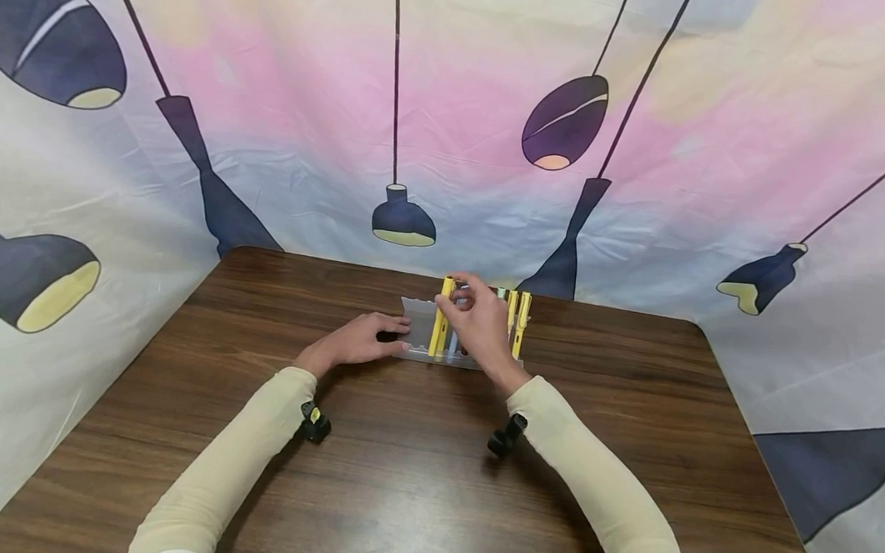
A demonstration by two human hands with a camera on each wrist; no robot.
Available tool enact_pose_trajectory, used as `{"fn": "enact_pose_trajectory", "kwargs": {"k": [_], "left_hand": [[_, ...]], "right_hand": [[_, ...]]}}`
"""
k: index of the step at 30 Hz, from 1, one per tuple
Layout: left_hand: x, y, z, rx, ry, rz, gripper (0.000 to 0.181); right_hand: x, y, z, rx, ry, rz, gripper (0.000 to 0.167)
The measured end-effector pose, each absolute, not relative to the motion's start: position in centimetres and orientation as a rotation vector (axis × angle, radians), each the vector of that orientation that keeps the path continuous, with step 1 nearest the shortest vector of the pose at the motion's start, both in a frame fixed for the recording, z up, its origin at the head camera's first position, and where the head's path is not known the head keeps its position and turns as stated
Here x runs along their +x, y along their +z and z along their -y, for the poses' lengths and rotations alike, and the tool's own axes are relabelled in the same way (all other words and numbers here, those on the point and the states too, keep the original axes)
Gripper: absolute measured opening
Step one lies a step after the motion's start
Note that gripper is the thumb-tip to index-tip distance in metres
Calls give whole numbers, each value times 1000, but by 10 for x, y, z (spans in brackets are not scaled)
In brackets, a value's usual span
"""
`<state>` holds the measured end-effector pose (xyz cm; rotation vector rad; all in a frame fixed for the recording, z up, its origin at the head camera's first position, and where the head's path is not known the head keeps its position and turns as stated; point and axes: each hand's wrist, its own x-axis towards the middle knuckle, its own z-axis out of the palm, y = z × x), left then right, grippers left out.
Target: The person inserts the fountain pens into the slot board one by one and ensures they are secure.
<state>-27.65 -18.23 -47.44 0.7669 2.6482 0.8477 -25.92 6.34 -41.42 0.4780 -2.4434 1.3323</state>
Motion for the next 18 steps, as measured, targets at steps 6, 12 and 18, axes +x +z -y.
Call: {"fn": "enact_pose_trajectory", "kwargs": {"k": [6, 12, 18], "left_hand": [[-276, -473, 183, 773, 842, -2648, 60], [-276, -473, 183, 769, 836, -2652, 59], [-276, -473, 182, 771, 838, -2653, 58]], "right_hand": [[-265, -416, -59, 464, 1298, 2421, 40], [-268, -420, -55, 458, 1232, 2419, 41], [-270, -424, -52, 453, 1224, 2433, 40]]}}
